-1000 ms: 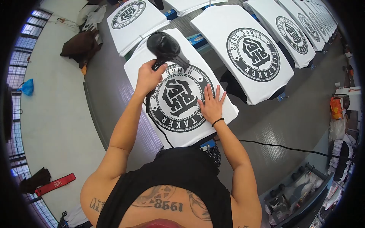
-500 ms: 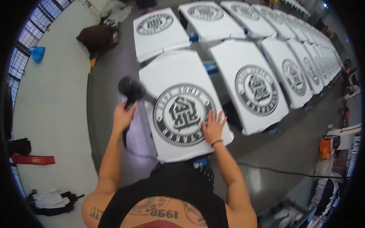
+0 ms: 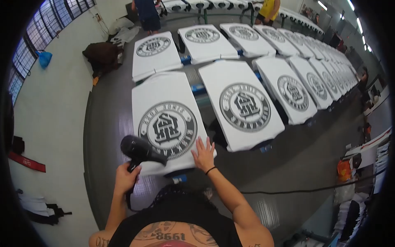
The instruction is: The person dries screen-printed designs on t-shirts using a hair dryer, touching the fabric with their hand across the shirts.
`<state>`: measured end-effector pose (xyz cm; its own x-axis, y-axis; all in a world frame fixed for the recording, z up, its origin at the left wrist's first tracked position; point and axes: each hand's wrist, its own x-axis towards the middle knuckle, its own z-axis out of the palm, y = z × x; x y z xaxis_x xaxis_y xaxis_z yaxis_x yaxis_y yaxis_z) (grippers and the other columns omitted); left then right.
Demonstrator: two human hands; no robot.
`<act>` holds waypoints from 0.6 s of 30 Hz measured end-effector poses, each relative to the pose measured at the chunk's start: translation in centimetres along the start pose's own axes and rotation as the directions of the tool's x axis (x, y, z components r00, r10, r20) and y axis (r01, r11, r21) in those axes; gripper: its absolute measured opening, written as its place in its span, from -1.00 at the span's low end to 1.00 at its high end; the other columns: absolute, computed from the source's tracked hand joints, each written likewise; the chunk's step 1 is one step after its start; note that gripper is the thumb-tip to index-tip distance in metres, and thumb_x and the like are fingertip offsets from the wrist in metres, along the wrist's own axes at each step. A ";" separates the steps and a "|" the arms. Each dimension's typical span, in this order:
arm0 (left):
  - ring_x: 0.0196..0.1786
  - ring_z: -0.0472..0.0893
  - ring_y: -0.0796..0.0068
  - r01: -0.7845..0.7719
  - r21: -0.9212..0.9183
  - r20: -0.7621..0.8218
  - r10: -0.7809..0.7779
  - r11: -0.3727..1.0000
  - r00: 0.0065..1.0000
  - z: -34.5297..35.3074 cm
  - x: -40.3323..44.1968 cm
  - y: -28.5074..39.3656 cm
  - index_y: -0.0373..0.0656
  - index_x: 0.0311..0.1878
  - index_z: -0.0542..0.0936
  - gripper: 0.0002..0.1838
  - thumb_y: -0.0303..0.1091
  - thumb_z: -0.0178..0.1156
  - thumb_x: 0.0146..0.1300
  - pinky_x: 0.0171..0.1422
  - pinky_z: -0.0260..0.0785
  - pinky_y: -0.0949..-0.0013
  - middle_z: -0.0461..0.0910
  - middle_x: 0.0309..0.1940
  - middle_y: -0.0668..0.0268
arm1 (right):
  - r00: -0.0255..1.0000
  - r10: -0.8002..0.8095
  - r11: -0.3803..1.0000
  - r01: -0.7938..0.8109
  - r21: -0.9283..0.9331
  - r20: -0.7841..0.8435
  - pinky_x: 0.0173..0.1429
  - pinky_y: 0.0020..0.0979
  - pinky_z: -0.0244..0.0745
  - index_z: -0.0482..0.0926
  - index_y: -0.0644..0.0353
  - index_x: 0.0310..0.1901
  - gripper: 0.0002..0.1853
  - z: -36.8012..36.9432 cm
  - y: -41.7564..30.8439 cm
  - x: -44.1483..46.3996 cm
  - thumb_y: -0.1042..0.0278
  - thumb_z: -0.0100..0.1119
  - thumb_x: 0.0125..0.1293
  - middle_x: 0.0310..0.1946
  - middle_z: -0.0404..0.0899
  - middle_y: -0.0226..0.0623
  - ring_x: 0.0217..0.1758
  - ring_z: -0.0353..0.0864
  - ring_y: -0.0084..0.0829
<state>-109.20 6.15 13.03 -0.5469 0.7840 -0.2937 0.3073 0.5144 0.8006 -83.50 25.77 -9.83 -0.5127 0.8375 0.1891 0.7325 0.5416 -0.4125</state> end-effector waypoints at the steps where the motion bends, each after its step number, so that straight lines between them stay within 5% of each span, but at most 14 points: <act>1: -0.62 0.56 0.57 -0.011 0.007 0.068 0.011 1.000 0.998 1.5 -0.3 0.3 -0.31 -0.22 0.64 -0.70 -0.21 0.38 0.31 -0.51 0.38 0.41 0.57 -0.65 0.32 | 0.999 -0.011 1.000 0.011 0.010 -0.043 0.58 0.31 -0.15 0.33 0.21 0.45 -0.34 -1.3 0.4 -1.6 0.00 0.09 0.46 0.56 0.19 -0.22 0.63 -0.05 0.18; 6: -0.62 0.58 0.53 -0.210 -0.020 0.180 0.210 0.978 0.961 9.8 3.1 5.1 -0.34 -0.17 0.66 -0.65 -0.15 0.34 0.34 -0.49 0.40 0.38 0.59 -0.65 0.29 | 0.984 0.055 0.981 -0.021 0.193 -0.172 0.51 0.11 0.14 0.51 0.19 0.30 -0.51 -5.7 4.5 -9.7 0.26 0.23 0.36 0.40 0.44 -0.23 0.49 0.24 0.11; 8: -0.58 0.66 0.37 -0.310 0.084 0.066 0.305 0.947 0.950 12.3 6.1 7.2 -0.37 -0.13 0.66 -0.60 -0.14 0.37 0.28 -0.42 0.47 0.29 0.64 -0.61 0.15 | 0.992 0.093 0.969 -0.071 0.238 -0.083 0.47 0.03 0.24 0.57 0.16 0.24 -0.55 -6.7 6.3 -11.6 0.29 0.26 0.33 0.36 0.49 -0.24 0.45 0.30 0.08; 12: -0.55 0.68 0.29 -0.373 0.164 -0.065 0.388 0.913 0.919 15.3 12.1 12.1 -0.36 -0.02 0.67 -0.59 -0.17 0.35 0.26 -0.35 0.51 0.24 0.68 -0.54 0.07 | 0.974 0.160 0.957 -0.112 0.268 -0.163 0.40 -0.04 0.34 0.63 0.16 0.15 -0.63 -10.1 9.1 -13.3 0.33 0.27 0.32 0.27 0.57 -0.28 0.37 0.40 0.00; 15: -0.56 0.68 0.31 -0.461 0.076 0.015 0.461 0.884 0.887 18.9 15.7 15.1 -0.38 -0.08 0.67 -0.62 -0.19 0.35 0.26 -0.36 0.51 0.26 0.67 -0.56 0.08 | 0.940 0.203 0.953 -0.125 0.276 -0.276 0.32 -0.10 0.39 0.70 0.14 -0.08 -0.80 -11.4 11.7 -12.1 0.38 0.34 0.26 0.10 0.68 -0.36 0.27 0.51 -0.11; 18: -0.57 0.66 0.34 -0.396 -0.085 0.269 0.404 0.914 0.874 23.9 19.2 18.5 -0.38 -0.14 0.68 -0.63 -0.18 0.34 0.27 -0.36 0.49 0.27 0.65 -0.57 0.10 | 0.928 0.202 0.961 -0.126 0.246 -0.314 0.25 -0.14 0.41 0.67 0.11 -0.30 -0.91 -12.6 14.4 -9.4 0.39 0.41 0.19 -0.05 0.73 -0.43 0.18 0.57 -0.19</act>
<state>-95.39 39.01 9.73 -0.1444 0.9867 -0.0741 0.4319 0.1302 0.8925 -62.46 26.64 -6.31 -0.1873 0.9092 0.3719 0.6579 0.3973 -0.6398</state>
